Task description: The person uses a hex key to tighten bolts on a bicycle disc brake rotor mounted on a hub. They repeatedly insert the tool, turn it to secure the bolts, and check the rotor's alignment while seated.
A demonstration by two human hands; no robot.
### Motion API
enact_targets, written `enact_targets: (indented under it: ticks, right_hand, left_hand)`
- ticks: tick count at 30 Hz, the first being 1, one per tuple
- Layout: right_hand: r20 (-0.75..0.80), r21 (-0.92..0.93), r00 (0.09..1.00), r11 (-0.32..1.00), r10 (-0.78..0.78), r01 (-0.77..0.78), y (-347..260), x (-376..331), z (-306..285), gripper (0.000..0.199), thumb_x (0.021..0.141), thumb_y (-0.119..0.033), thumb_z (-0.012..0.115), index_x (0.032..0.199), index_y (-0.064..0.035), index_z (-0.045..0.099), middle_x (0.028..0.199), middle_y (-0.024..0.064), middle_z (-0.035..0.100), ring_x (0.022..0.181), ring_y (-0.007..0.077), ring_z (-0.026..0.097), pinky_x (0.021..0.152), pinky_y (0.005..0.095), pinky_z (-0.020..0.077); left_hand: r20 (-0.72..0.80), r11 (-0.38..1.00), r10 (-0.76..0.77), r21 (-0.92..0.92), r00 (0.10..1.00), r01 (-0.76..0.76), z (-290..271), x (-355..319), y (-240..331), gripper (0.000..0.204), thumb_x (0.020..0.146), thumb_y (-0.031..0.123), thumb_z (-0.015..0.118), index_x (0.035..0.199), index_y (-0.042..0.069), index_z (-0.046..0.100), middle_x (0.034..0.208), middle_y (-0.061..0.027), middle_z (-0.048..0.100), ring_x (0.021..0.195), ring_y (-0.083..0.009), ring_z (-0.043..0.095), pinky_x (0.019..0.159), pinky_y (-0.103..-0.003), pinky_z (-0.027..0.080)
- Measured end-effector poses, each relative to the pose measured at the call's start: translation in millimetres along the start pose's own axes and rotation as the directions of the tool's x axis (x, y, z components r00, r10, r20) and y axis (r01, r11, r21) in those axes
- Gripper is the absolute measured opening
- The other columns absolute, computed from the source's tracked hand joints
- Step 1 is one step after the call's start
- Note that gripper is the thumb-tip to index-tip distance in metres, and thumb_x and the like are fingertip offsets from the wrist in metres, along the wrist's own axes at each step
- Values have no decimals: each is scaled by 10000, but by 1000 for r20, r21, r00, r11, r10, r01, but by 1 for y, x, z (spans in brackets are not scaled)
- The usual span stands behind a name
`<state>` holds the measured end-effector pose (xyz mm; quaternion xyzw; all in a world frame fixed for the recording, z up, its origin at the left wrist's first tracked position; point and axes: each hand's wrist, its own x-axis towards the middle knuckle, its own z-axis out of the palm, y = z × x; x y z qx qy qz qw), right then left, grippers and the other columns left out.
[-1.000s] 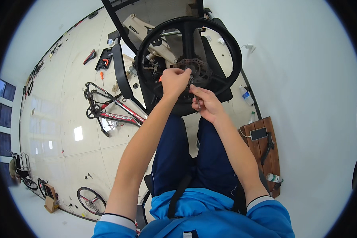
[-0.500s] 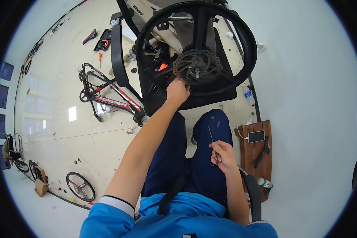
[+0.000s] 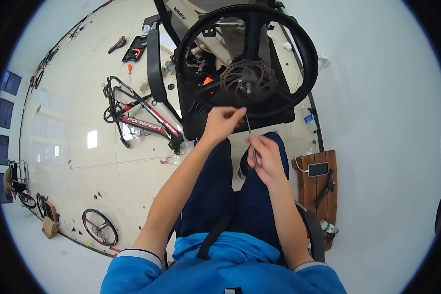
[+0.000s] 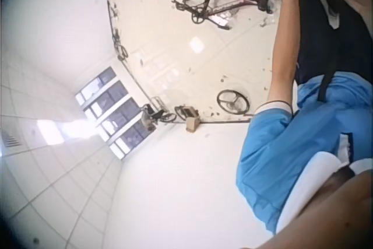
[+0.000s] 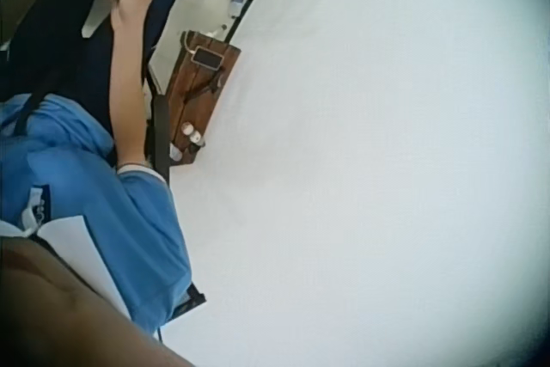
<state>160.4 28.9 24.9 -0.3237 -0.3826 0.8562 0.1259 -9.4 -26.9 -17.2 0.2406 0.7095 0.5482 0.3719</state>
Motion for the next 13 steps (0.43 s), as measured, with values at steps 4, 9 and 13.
enact_targets:
  ticks: [4,9,13]
  right_hand:
    - [-13,14,990,990,-137,138,1,35,29,248,939,-215,656,938,33,651,588,23,542,458,55,437,476,233,416]
    - [-53,103,990,986,-129,133,1,61,39,245,933,-225,668,915,19,662,607,29,569,470,60,464,495,235,438]
    - [-57,55,987,986,-153,156,0,72,38,242,935,-228,665,979,10,667,618,28,582,486,62,485,498,230,441]
  left_hand:
    - [46,951,-16,-307,999,29,-13,4,42,256,938,191,620,979,-52,690,848,-102,695,698,-114,642,618,-233,522]
    - [17,925,-108,-365,994,106,-20,25,55,226,898,107,652,1021,-81,678,862,-121,684,717,-138,640,636,-244,522]
    - [51,921,-177,-343,983,184,-22,33,56,239,875,98,689,1041,-74,684,843,-114,677,691,-141,629,638,-246,518]
